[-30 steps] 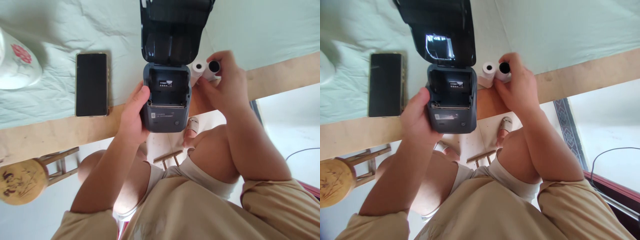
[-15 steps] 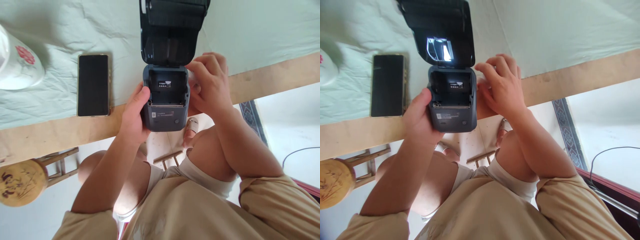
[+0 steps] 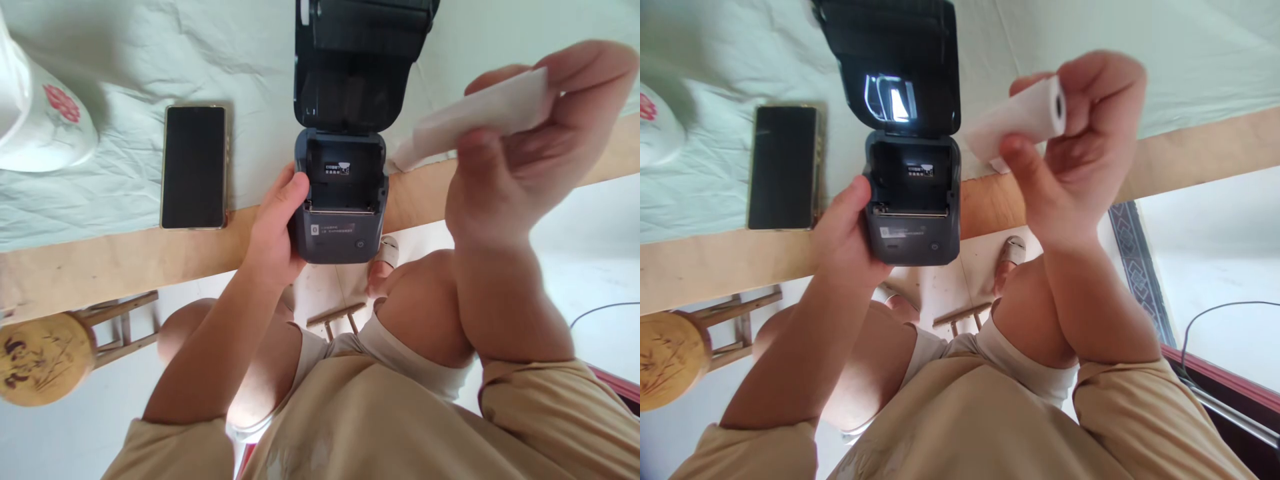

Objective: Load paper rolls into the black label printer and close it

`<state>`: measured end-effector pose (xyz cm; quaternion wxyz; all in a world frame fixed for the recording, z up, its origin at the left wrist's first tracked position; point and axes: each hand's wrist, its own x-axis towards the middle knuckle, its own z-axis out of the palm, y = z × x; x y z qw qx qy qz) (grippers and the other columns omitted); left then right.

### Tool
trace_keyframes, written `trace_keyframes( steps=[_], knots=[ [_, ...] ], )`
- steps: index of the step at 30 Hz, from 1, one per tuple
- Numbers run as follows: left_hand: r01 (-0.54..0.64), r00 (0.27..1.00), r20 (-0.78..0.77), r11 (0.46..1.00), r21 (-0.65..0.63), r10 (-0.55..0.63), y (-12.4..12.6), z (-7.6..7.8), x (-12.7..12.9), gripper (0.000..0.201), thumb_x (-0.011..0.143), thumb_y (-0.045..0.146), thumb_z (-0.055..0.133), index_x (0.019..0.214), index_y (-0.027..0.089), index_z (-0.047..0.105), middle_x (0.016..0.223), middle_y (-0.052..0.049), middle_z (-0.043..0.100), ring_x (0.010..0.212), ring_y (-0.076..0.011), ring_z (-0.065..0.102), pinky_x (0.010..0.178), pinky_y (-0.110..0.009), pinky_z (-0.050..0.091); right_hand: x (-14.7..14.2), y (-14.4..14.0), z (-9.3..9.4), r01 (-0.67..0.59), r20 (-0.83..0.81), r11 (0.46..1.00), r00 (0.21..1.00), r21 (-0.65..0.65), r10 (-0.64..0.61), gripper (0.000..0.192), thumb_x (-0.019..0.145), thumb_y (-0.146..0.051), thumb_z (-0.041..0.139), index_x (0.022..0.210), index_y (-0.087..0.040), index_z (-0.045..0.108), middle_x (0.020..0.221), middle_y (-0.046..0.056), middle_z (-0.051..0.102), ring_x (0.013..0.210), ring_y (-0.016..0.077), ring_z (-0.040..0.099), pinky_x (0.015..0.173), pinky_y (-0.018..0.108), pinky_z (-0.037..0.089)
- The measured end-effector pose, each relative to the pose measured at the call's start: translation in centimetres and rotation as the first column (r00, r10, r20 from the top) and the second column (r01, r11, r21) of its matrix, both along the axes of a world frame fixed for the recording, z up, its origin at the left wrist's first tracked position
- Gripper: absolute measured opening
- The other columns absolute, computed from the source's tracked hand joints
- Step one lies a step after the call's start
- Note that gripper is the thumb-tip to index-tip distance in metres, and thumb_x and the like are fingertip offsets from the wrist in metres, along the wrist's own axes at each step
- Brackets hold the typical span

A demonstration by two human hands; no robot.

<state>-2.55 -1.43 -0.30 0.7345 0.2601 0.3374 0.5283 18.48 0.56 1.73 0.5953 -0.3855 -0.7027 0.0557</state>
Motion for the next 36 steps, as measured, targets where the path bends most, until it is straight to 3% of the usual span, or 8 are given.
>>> trace_keyframes(
  steps=[2, 6, 13, 18, 22, 28, 34, 36],
  knots=[
    [0.006, 0.999, 0.035, 1.0, 0.018, -0.007, 0.0, 0.0, 0.0, 0.027, 0.089, 0.039, 0.061, 0.103, 0.018, 0.07, 0.096, 0.0, 0.075, 0.096, -0.019, 0.072, 0.09, -0.032, 0.059, 0.2, -0.2, 0.9, -0.046, -0.035, 0.978, 0.999, -0.203, 0.04, 0.032, 0.096, -0.056, 0.039, 0.125, -0.041, 0.042, 0.118, -0.002, 0.054, 0.106, 0.0147, 0.063, 0.078, 0.031, 0.057],
    [0.017, 0.991, 0.128, 0.999, 0.051, -0.024, 0.0, 0.3, 0.2, 0.023, 0.092, 0.031, 0.056, 0.103, 0.015, 0.069, 0.098, -0.001, 0.076, 0.089, -0.0163, 0.073, 0.096, -0.031, 0.056, 0.2, -0.5, 3.6, -0.123, -0.09, 0.754, 0.992, -0.646, 0.085, 0.059, 0.097, -0.034, -0.008, 0.141, -0.043, 0.03, 0.159, -0.01, 0.025, 0.137, 0.0063, 0.047, 0.095, 0.028, 0.055],
    [0.018, 0.993, 0.113, 0.999, 0.03, -0.022, 0.3, 0.6, 0.5, 0.023, 0.091, 0.034, 0.06, 0.102, 0.016, 0.069, 0.097, -0.001, 0.076, 0.087, -0.0171, 0.072, 0.094, -0.034, 0.056, 0.1, -0.6, 4.3, -0.006, 0.144, 0.806, 0.983, -0.592, 0.113, 0.072, 0.093, -0.062, -0.006, 0.138, -0.035, 0.043, 0.133, 0.002, 0.055, 0.105, 0.0085, 0.065, 0.067, 0.023, 0.051],
    [0.014, 0.993, 0.117, 1.0, 0.012, -0.016, 0.2, 0.7, 0.6, 0.024, 0.088, 0.035, 0.064, 0.102, 0.015, 0.068, 0.096, -0.003, 0.077, 0.088, -0.0174, 0.073, 0.088, -0.032, 0.059, -1.2, -0.6, 4.3, -0.252, -0.232, 0.559, 0.967, -0.79, 0.108, 0.087, 0.082, -0.029, -0.038, 0.15, -0.022, 0.017, 0.133, 0.013, 0.052, 0.088, 0.0096, 0.062, 0.056, 0.028, 0.046],
    [0.016, 0.995, 0.094, 1.0, 0.007, -0.016, 0.1, 0.9, 0.7, 0.028, 0.087, 0.037, 0.066, 0.103, 0.014, 0.066, 0.095, -0.004, 0.076, 0.089, -0.0189, 0.073, 0.09, -0.034, 0.059, -2.1, -1.2, 4.2, -0.48, -0.492, 0.465, 0.864, -0.744, 0.105, 0.078, 0.08, -0.039, -0.04, 0.149, -0.03, -0.006, 0.146, 0.014, 0.044, 0.09, 0.0111, 0.065, 0.051, 0.027, 0.044],
    [0.018, 0.999, 0.043, 1.0, 0.005, -0.018, 0.1, 1.0, 0.5, 0.031, 0.087, 0.039, 0.066, 0.104, 0.014, 0.066, 0.093, -0.004, 0.075, 0.096, -0.0216, 0.073, 0.096, -0.037, 0.056, -2.1, -1.8, 3.9, -0.509, -0.537, 0.514, 0.837, -0.69, 0.108, 0.066, 0.091, -0.052, -0.02, 0.144, -0.037, 0.018, 0.115, 0.007, 0.058, 0.067, 0.0071, 0.057, 0.04, 0.02, 0.028],
    [0.016, 1.0, 0.003, 1.0, -0.02, -0.016, 0.1, 1.0, 0.5, 0.029, 0.087, 0.04, 0.066, 0.103, 0.015, 0.067, 0.093, -0.003, 0.073, 0.09, -0.0201, 0.073, 0.09, -0.036, 0.058, -0.7, -1.4, 4.4, -0.544, -0.532, 0.513, 0.826, -0.663, 0.189, 0.055, 0.092, -0.033, 0.008, 0.142, -0.043, 0.029, 0.113, 0.002, 0.059, 0.079, 0.011, 0.061, 0.056, 0.025, 0.049],
    [0.023, 1.0, -0.002, 1.0, -0.019, -0.023, 0.2, 1.1, 0.6, 0.032, 0.086, 0.041, 0.067, 0.103, 0.015, 0.066, 0.093, -0.003, 0.073, 0.089, -0.0196, 0.072, 0.089, -0.035, 0.058, -0.7, -1.5, 3.8, -0.538, -0.53, 0.584, 0.823, -0.609, 0.205, 0.047, 0.091, -0.038, 0.025, 0.135, -0.046, 0.04, 0.124, -0.004, 0.058, 0.079, 0.0093, 0.06, 0.063, 0.026, 0.054]
  ],
)
